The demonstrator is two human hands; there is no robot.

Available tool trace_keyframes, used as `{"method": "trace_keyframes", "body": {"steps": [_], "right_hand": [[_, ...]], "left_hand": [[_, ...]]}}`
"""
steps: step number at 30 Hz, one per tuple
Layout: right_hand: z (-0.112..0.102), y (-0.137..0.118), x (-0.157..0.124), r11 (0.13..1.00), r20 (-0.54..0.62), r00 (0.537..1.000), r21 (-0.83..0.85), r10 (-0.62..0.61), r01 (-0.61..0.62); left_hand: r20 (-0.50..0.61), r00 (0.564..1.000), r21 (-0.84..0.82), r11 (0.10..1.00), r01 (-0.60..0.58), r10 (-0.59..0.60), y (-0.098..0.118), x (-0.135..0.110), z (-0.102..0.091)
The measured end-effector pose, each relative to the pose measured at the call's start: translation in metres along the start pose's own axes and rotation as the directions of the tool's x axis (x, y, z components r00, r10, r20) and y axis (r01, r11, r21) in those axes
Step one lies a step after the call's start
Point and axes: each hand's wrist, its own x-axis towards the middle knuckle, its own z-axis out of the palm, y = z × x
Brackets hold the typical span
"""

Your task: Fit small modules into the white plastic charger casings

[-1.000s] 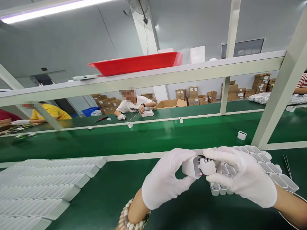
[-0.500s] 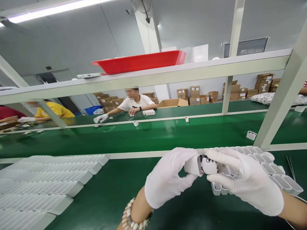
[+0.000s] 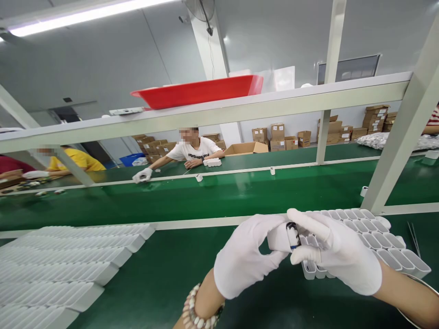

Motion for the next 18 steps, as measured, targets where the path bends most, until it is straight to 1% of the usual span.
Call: {"method": "trace_keyframes", "body": {"steps": [3, 5, 7, 8, 9, 10, 11, 12, 13, 16, 17, 18], "right_hand": [[0.006, -0.001, -0.001, 0.999, -0.001, 1.000, 0.038, -0.012, 0.012], [0.011, -0.005, -0.003, 0.997, 0.005, 1.000, 0.080, 0.001, -0.002], [0.014, -0.008, -0.005, 0.990, 0.024, 0.996, 0.111, 0.081, -0.083], [0.015, -0.010, -0.006, 0.980, 0.036, 0.987, 0.120, 0.158, -0.161], [0.014, -0.012, -0.006, 0.959, 0.058, 0.968, 0.131, 0.245, -0.250], [0.013, -0.013, -0.005, 0.927, 0.094, 0.937, 0.145, 0.336, -0.347], [0.010, -0.014, -0.004, 0.883, 0.145, 0.896, 0.162, 0.421, -0.441], [0.007, -0.015, -0.002, 0.838, 0.203, 0.853, 0.180, 0.481, -0.515], [0.003, -0.015, 0.000, 0.802, 0.265, 0.819, 0.197, 0.510, -0.563], [-0.005, -0.014, 0.006, 0.747, 0.438, 0.753, 0.232, 0.491, -0.623], [-0.006, -0.014, 0.007, 0.721, 0.493, 0.723, 0.245, 0.484, -0.649], [-0.006, -0.014, 0.009, 0.680, 0.550, 0.681, 0.254, 0.483, -0.688]], "left_hand": [[-0.070, 0.996, -0.022, 0.999, 0.048, -0.050, 0.000, -0.002, 0.008], [-0.132, 0.987, -0.025, 0.996, 0.089, -0.091, 0.000, -0.006, 0.016], [-0.189, 0.974, -0.022, 0.993, 0.120, -0.122, -0.001, -0.010, 0.026], [-0.198, 0.974, -0.016, 0.994, 0.112, -0.113, -0.001, -0.012, 0.031], [-0.189, 0.978, -0.010, 0.996, 0.089, -0.089, -0.002, -0.014, 0.035], [-0.154, 0.987, -0.010, 0.999, 0.050, -0.051, -0.003, -0.015, 0.037], [-0.106, 0.994, -0.014, 1.000, 0.009, -0.011, -0.004, -0.015, 0.039], [-0.060, 0.998, -0.016, 1.000, -0.022, 0.021, -0.005, -0.015, 0.039], [-0.025, 0.999, -0.012, 0.999, -0.041, 0.041, -0.006, -0.014, 0.038], [0.029, 0.996, -0.010, 0.996, -0.089, 0.089, -0.007, -0.010, 0.031], [0.049, 0.994, -0.018, 0.995, -0.095, 0.095, -0.006, -0.008, 0.029], [0.071, 0.993, -0.029, 0.995, -0.096, 0.098, -0.006, -0.008, 0.027]]}}
